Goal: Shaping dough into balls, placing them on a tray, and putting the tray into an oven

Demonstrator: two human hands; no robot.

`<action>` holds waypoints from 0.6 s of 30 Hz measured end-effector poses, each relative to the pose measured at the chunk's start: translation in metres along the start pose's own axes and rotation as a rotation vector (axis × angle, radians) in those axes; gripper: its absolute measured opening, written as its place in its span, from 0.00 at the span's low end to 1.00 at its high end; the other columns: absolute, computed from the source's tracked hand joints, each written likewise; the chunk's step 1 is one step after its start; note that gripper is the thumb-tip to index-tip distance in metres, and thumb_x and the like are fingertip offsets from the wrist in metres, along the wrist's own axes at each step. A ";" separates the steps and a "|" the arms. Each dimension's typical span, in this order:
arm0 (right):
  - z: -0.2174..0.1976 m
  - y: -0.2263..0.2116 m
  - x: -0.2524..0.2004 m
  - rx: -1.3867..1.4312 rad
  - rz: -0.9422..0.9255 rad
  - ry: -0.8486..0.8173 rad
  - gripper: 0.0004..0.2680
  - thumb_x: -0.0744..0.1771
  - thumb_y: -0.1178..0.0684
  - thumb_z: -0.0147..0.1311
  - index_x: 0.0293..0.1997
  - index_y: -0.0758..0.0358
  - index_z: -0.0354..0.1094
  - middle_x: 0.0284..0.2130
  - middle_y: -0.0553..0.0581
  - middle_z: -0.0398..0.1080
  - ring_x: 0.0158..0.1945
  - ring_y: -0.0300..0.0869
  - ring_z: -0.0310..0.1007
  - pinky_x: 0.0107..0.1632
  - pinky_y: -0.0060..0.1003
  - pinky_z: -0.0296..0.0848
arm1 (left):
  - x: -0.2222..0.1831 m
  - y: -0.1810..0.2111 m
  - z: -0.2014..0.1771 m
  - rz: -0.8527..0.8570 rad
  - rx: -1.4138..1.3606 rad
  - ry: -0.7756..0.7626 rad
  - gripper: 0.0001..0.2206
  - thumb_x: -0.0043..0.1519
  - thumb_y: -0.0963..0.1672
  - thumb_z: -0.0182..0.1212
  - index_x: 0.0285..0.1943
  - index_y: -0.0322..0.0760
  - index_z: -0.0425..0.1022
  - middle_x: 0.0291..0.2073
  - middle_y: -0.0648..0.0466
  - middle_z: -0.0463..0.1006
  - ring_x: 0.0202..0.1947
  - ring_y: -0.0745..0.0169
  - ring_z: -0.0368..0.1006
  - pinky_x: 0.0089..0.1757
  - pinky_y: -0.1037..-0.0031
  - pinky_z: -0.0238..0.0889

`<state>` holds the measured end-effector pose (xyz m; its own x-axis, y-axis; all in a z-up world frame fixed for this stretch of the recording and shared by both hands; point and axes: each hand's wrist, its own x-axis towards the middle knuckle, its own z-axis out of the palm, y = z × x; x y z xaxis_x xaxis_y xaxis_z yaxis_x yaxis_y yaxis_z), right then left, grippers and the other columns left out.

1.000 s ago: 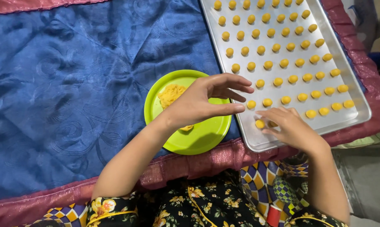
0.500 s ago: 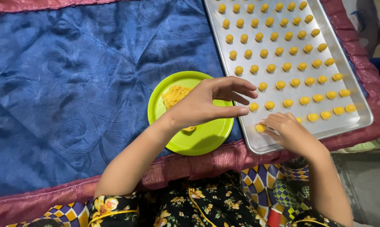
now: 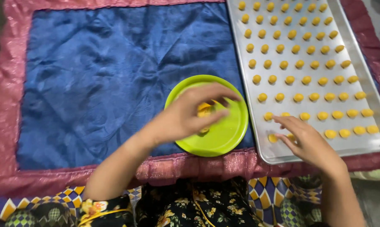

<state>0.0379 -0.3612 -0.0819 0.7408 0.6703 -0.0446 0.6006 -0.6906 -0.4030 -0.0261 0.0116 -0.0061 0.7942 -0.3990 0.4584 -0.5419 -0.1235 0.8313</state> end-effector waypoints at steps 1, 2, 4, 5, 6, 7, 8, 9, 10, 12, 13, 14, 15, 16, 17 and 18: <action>0.001 -0.007 0.006 0.002 -0.017 -0.005 0.21 0.66 0.54 0.56 0.68 0.55 0.62 0.57 0.58 0.72 0.56 0.46 0.73 0.54 0.41 0.77 | -0.008 -0.011 -0.007 -0.006 0.011 0.013 0.13 0.69 0.45 0.52 0.59 0.35 0.73 0.54 0.50 0.79 0.52 0.60 0.76 0.55 0.70 0.71; 0.001 -0.014 0.012 0.067 0.004 0.010 0.19 0.67 0.54 0.53 0.68 0.54 0.62 0.54 0.55 0.74 0.48 0.43 0.76 0.48 0.38 0.75 | -0.016 -0.022 -0.014 -0.068 0.155 0.065 0.12 0.69 0.44 0.51 0.58 0.35 0.73 0.52 0.49 0.77 0.49 0.59 0.77 0.52 0.70 0.68; 0.005 -0.023 0.027 0.134 0.008 0.021 0.18 0.68 0.54 0.51 0.67 0.53 0.63 0.51 0.51 0.77 0.41 0.40 0.78 0.42 0.35 0.73 | -0.037 -0.051 -0.024 -0.136 0.312 0.129 0.11 0.69 0.42 0.50 0.56 0.35 0.73 0.50 0.48 0.76 0.46 0.57 0.77 0.50 0.69 0.64; 0.008 -0.025 0.036 0.106 0.022 -0.024 0.18 0.68 0.51 0.50 0.67 0.52 0.63 0.51 0.51 0.78 0.42 0.40 0.80 0.46 0.36 0.73 | -0.049 -0.070 -0.027 -0.220 0.458 0.144 0.13 0.67 0.42 0.53 0.58 0.33 0.72 0.49 0.46 0.75 0.48 0.50 0.75 0.51 0.65 0.64; 0.012 -0.027 0.044 0.077 0.038 -0.067 0.18 0.68 0.48 0.49 0.67 0.51 0.63 0.51 0.51 0.79 0.44 0.40 0.83 0.49 0.38 0.73 | -0.062 -0.089 -0.030 -0.305 0.604 0.156 0.15 0.65 0.41 0.55 0.60 0.31 0.72 0.49 0.44 0.74 0.50 0.43 0.73 0.51 0.60 0.63; 0.012 -0.033 0.051 0.079 0.023 -0.067 0.18 0.68 0.48 0.49 0.67 0.51 0.63 0.51 0.51 0.79 0.44 0.40 0.83 0.49 0.38 0.73 | -0.069 -0.096 -0.030 -0.310 0.615 0.165 0.15 0.65 0.41 0.55 0.60 0.31 0.72 0.49 0.44 0.74 0.50 0.43 0.73 0.51 0.60 0.63; 0.012 -0.039 0.057 0.042 0.097 -0.136 0.19 0.68 0.48 0.49 0.69 0.50 0.61 0.50 0.53 0.80 0.48 0.45 0.82 0.51 0.40 0.73 | -0.077 -0.103 -0.029 -0.515 0.706 0.117 0.11 0.65 0.43 0.54 0.54 0.33 0.72 0.46 0.42 0.73 0.48 0.34 0.73 0.47 0.50 0.64; 0.012 -0.045 0.063 0.005 0.171 -0.204 0.20 0.68 0.47 0.50 0.70 0.50 0.58 0.49 0.55 0.80 0.52 0.49 0.81 0.52 0.42 0.73 | -0.084 -0.110 -0.028 -0.723 0.792 0.069 0.09 0.65 0.45 0.54 0.49 0.35 0.71 0.43 0.40 0.73 0.45 0.26 0.73 0.44 0.39 0.64; 0.012 -0.052 0.066 0.004 0.161 -0.205 0.20 0.68 0.47 0.50 0.70 0.50 0.58 0.49 0.55 0.80 0.52 0.49 0.81 0.52 0.42 0.73 | -0.089 -0.119 -0.027 -0.727 0.797 0.077 0.09 0.65 0.45 0.54 0.49 0.35 0.71 0.43 0.40 0.73 0.45 0.26 0.73 0.44 0.39 0.64; 0.012 -0.065 0.070 -0.200 0.208 -0.315 0.23 0.68 0.41 0.46 0.75 0.44 0.49 0.52 0.54 0.76 0.49 0.57 0.78 0.43 0.54 0.74 | -0.100 -0.136 -0.024 -0.834 0.777 0.009 0.10 0.66 0.46 0.51 0.47 0.35 0.71 0.44 0.35 0.77 0.46 0.24 0.73 0.44 0.40 0.65; 0.013 -0.066 0.073 -0.199 0.200 -0.317 0.23 0.68 0.41 0.46 0.75 0.44 0.49 0.52 0.54 0.76 0.49 0.57 0.78 0.43 0.54 0.74 | -0.100 -0.135 -0.023 -0.840 0.780 0.013 0.10 0.66 0.46 0.51 0.47 0.35 0.71 0.44 0.35 0.77 0.46 0.24 0.73 0.44 0.40 0.65; 0.014 -0.067 0.074 -0.245 0.206 -0.324 0.23 0.69 0.41 0.44 0.75 0.44 0.47 0.51 0.56 0.75 0.48 0.61 0.77 0.42 0.58 0.74 | -0.101 -0.135 -0.023 -0.845 0.701 0.016 0.11 0.66 0.46 0.50 0.50 0.36 0.72 0.44 0.33 0.78 0.48 0.24 0.73 0.45 0.42 0.64; 0.014 -0.068 0.076 -0.291 0.212 -0.331 0.23 0.69 0.41 0.42 0.75 0.45 0.45 0.51 0.57 0.73 0.48 0.64 0.76 0.41 0.62 0.73 | -0.101 -0.135 -0.023 -0.849 0.623 0.019 0.12 0.66 0.46 0.50 0.53 0.38 0.73 0.44 0.32 0.79 0.49 0.24 0.72 0.46 0.44 0.63; 0.016 -0.067 0.078 -0.289 0.207 -0.330 0.23 0.69 0.41 0.42 0.75 0.45 0.45 0.51 0.57 0.73 0.48 0.64 0.76 0.41 0.62 0.73 | -0.099 -0.132 -0.023 -0.852 0.626 0.021 0.12 0.66 0.46 0.50 0.53 0.38 0.73 0.44 0.32 0.79 0.49 0.24 0.72 0.46 0.44 0.63; 0.017 -0.067 0.081 -0.306 0.196 -0.326 0.23 0.69 0.41 0.42 0.75 0.44 0.46 0.52 0.58 0.73 0.49 0.63 0.75 0.42 0.61 0.73 | -0.097 -0.129 -0.023 -0.881 0.549 0.038 0.11 0.66 0.46 0.49 0.51 0.38 0.72 0.35 0.38 0.81 0.43 0.33 0.77 0.45 0.48 0.64; 0.018 -0.065 0.083 -0.325 0.187 -0.322 0.23 0.69 0.41 0.43 0.75 0.44 0.46 0.52 0.59 0.72 0.51 0.61 0.75 0.44 0.61 0.73 | -0.094 -0.127 -0.022 -0.907 0.468 0.053 0.10 0.67 0.46 0.47 0.49 0.38 0.71 0.27 0.43 0.83 0.36 0.42 0.81 0.44 0.53 0.65</action>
<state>0.0548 -0.2556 -0.0754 0.7451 0.5409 -0.3903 0.5667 -0.8219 -0.0572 -0.0262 0.0846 -0.1476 0.9639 0.0606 -0.2595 0.2251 -0.7062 0.6713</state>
